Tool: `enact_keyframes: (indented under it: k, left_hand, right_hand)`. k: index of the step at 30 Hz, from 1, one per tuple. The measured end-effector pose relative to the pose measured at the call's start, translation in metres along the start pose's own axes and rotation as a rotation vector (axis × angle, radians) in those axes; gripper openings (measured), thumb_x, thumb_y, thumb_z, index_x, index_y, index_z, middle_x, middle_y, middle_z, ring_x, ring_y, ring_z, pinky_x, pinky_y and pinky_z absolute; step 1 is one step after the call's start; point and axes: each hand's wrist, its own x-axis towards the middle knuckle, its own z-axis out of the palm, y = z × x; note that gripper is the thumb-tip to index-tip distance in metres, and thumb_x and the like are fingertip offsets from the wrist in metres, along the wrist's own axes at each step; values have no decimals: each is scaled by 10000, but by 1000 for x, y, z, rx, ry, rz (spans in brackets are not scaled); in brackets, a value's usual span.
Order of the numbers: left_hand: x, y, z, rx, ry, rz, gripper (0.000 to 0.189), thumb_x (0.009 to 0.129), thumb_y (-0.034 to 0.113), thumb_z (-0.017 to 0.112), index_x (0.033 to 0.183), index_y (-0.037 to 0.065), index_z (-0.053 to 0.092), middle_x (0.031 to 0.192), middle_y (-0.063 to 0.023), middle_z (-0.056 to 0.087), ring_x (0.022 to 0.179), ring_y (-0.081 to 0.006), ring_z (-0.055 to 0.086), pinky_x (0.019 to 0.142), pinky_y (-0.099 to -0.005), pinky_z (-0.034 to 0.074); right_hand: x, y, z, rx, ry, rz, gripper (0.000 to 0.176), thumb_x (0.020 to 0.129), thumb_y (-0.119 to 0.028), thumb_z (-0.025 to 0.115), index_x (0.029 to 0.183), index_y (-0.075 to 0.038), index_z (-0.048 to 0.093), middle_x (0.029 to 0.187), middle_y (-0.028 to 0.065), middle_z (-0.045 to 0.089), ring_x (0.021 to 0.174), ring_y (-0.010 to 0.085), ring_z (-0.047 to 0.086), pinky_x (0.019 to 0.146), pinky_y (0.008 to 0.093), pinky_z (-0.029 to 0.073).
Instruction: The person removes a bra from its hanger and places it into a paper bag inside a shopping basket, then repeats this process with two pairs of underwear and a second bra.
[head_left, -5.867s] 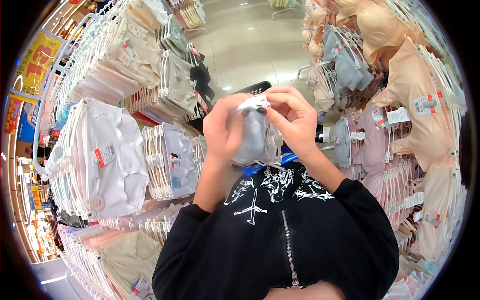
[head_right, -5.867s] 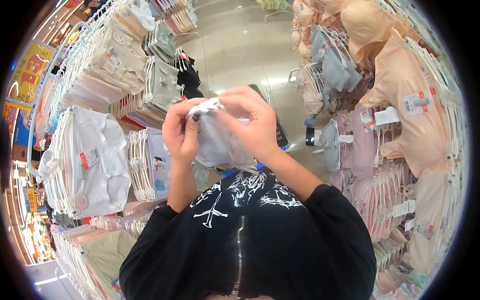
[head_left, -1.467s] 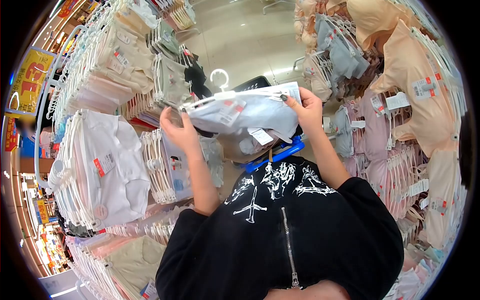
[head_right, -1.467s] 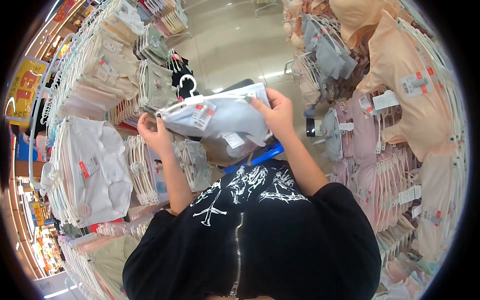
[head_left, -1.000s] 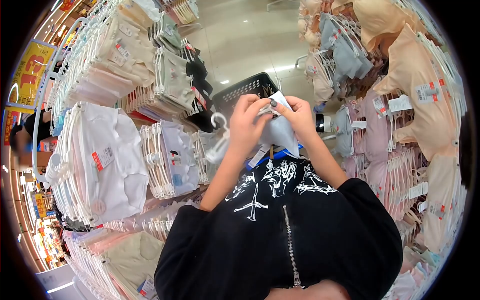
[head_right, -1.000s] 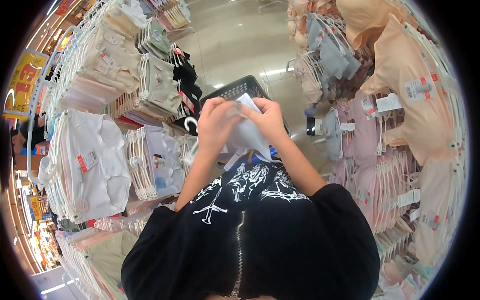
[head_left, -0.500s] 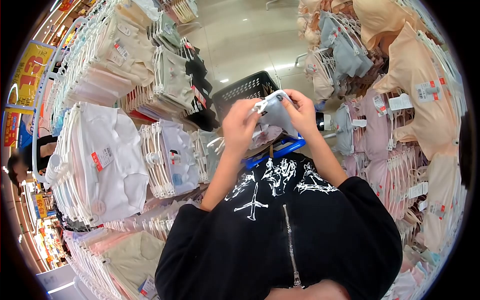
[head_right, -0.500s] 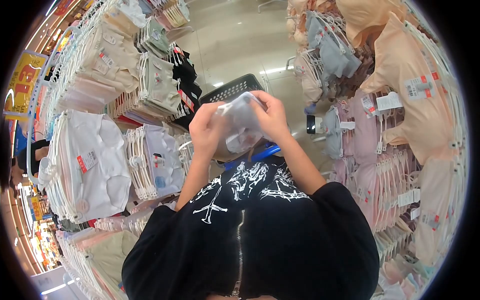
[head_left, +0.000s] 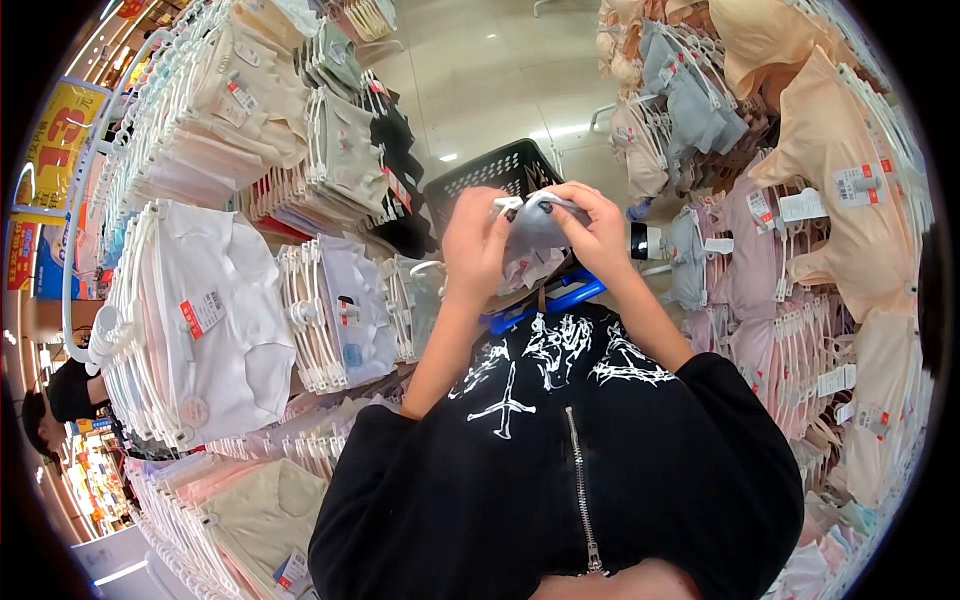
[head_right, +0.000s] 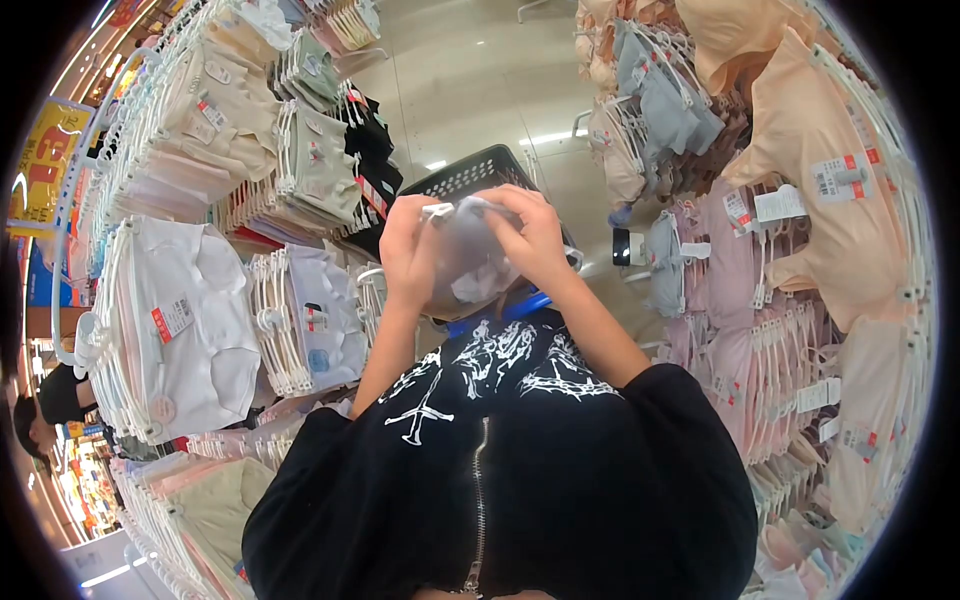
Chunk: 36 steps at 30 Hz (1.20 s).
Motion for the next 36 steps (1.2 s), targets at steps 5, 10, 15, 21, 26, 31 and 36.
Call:
enact_keyframes:
  k: [5,10,15,21,26,31,36]
  left_hand:
    - [-1,-8,2,-175,6,-32,175,809,148,504,866,-12,548,845,-111,554,766,-242,539,709,-290,416]
    - [-4,-12,1,-250,31,-121,156,814,121,502,846,-16,570,826,-103,572,764,-205,544,701,-266,417]
    - [-3,-11,5,-273,-1,-63,143,815,109,505,852,-14,569,816,-94,570,750,-193,541,687,-253,413]
    - [-5,-12,6,-207,-15,-53,151,818,127,508,860,-8,561,795,-92,559,723,-189,529,661,-263,408]
    - [-4,-14,-1,-98,-77,-117,198,832,190,496,834,1,553,758,-106,539,677,-185,513,623,-264,399]
    - [-4,-29,-21,-108,28,-281,225,851,212,486,809,-1,543,656,-73,519,587,-142,466,567,-248,378]
    - [0,-35,-50,-212,131,-345,258,866,234,491,812,-9,556,626,24,478,598,-54,407,549,-199,347]
  right_hand:
    - [-3,5,5,76,12,64,177,738,-33,547,904,-25,610,844,68,611,788,174,552,743,270,408]
    - [-2,7,3,114,-37,110,181,761,10,543,933,-2,599,920,60,611,827,109,554,751,224,427]
    - [-1,-6,8,184,-16,79,197,736,-22,536,904,-50,635,830,69,632,770,166,560,722,269,419]
    - [1,-4,1,31,-161,70,262,773,17,516,1004,-51,620,913,57,618,850,116,546,744,235,417]
    - [3,6,1,92,-221,71,308,763,-7,545,1063,-65,590,879,42,612,795,102,530,723,235,419]
    - [1,13,-13,-25,-274,310,422,691,-28,645,1102,-51,549,786,27,586,723,89,515,674,224,430]
    - [-17,47,-26,166,-469,393,330,650,-77,645,967,-7,583,774,61,609,720,120,554,670,251,436]
